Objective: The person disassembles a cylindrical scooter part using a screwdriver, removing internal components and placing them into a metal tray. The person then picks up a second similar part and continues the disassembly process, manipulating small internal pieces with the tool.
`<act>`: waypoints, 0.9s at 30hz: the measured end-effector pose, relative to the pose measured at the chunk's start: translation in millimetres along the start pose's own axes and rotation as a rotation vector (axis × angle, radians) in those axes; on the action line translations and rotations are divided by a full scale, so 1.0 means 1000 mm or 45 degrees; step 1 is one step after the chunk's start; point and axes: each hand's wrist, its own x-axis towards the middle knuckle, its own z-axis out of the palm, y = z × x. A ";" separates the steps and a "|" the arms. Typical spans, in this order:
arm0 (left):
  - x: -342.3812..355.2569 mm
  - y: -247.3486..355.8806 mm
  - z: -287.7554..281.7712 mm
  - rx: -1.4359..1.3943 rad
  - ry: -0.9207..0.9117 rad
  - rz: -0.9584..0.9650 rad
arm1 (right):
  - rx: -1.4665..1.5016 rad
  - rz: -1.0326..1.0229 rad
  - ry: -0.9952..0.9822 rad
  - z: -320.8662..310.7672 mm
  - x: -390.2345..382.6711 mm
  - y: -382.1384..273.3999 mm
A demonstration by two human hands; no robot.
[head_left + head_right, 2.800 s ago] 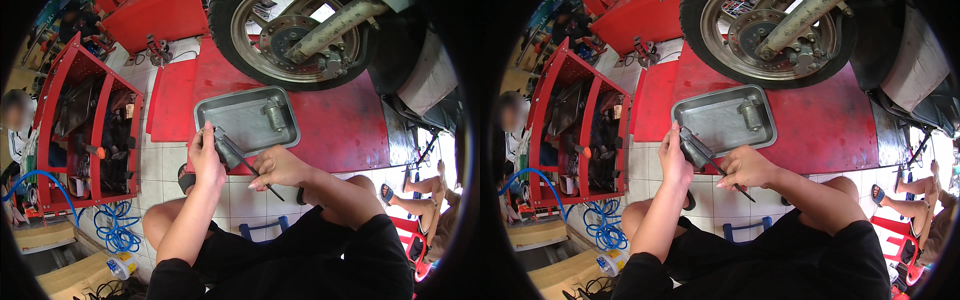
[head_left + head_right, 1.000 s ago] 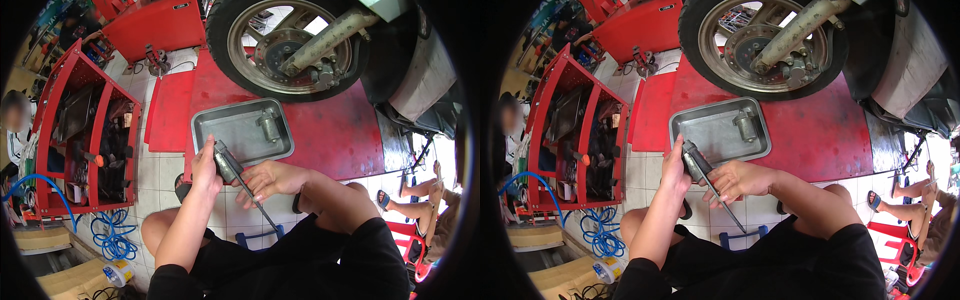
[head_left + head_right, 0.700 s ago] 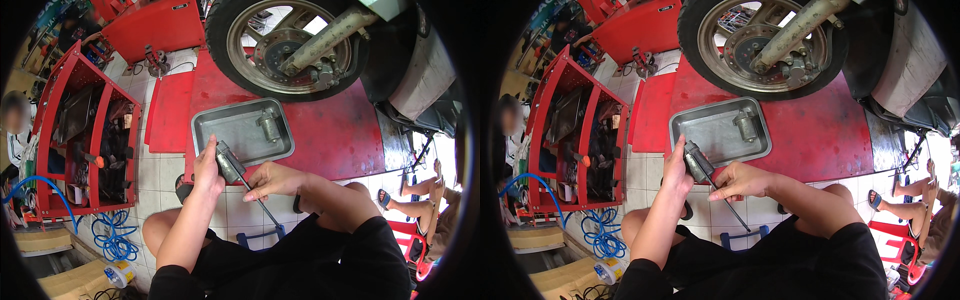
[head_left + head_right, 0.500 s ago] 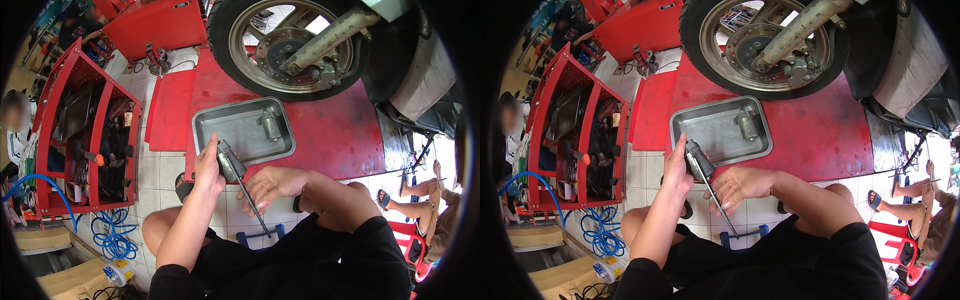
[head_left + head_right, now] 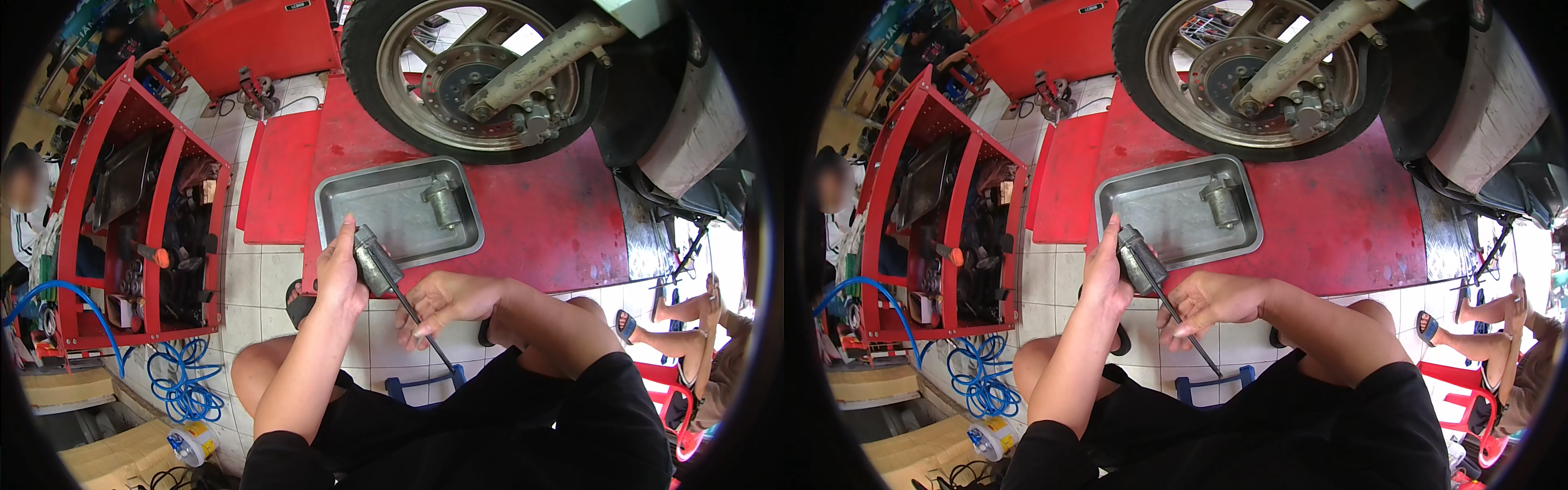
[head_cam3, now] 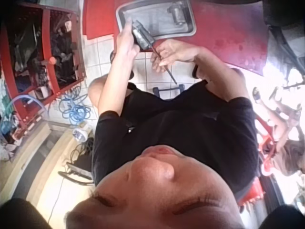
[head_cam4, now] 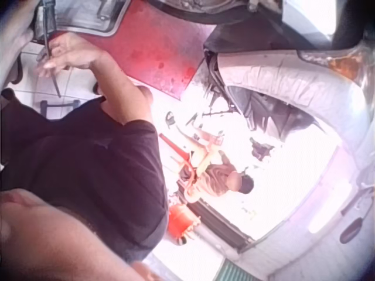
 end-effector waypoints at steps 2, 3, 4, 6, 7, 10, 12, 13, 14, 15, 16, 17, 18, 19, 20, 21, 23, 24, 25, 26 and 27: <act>0.001 -0.001 -0.001 0.012 -0.005 0.009 | 0.043 0.020 0.018 0.002 -0.004 -0.006; 0.000 -0.001 0.000 0.009 0.001 0.004 | 0.065 0.030 0.029 0.002 -0.005 -0.007; -0.001 -0.001 0.001 0.006 0.007 0.000 | 0.015 0.043 0.033 0.001 -0.005 -0.007; -0.003 0.000 0.003 0.006 0.015 -0.008 | -0.083 0.070 0.043 -0.003 -0.004 -0.006; -0.004 0.001 0.004 0.007 0.017 -0.011 | -0.151 0.089 0.051 -0.005 -0.003 -0.006; -0.001 0.001 0.003 0.001 0.022 -0.017 | -0.277 0.117 0.079 -0.011 0.001 -0.003; 0.002 0.000 0.000 0.012 0.012 -0.010 | -0.254 0.100 0.106 -0.014 0.004 0.005; 0.004 -0.001 -0.002 0.027 0.000 -0.001 | -0.191 0.065 0.124 -0.013 0.003 0.006; 0.005 -0.001 -0.003 0.042 -0.012 0.008 | -0.129 0.032 0.143 -0.008 0.000 0.002; 0.005 -0.001 -0.004 0.046 -0.010 0.010 | -0.067 -0.002 0.162 -0.003 -0.002 -0.002; 0.004 -0.001 -0.004 0.050 -0.008 0.012 | -0.013 -0.009 0.119 0.000 -0.004 -0.004; 0.004 0.000 -0.003 0.055 -0.012 0.020 | 0.034 -0.021 0.078 0.002 -0.006 -0.009; 0.003 0.001 -0.002 0.056 -0.012 0.019 | 0.082 -0.033 0.037 0.003 -0.008 -0.012; 0.002 0.002 -0.001 0.058 -0.011 0.018 | 0.015 -0.014 0.036 0.002 -0.008 -0.014; 0.001 0.002 -0.001 0.060 -0.010 0.014 | -0.049 0.006 0.037 0.000 -0.007 -0.014; 0.002 0.002 0.000 0.050 -0.007 0.017 | -0.113 0.027 0.038 -0.003 -0.006 -0.014; 0.004 0.002 0.001 0.026 0.005 0.021 | -0.265 0.046 0.076 -0.007 -0.003 -0.011; 0.004 0.002 0.001 0.024 0.007 0.022 | -0.340 0.057 0.094 -0.009 -0.002 -0.008; 0.005 0.002 0.001 0.022 0.009 0.023 | -0.320 0.055 0.125 -0.012 0.000 -0.003; 0.005 0.002 0.000 0.018 0.013 0.024 | -0.300 0.054 0.155 -0.013 0.002 0.002; 0.006 0.001 -0.001 0.019 0.011 0.034 | -0.280 0.053 0.185 -0.013 0.003 0.004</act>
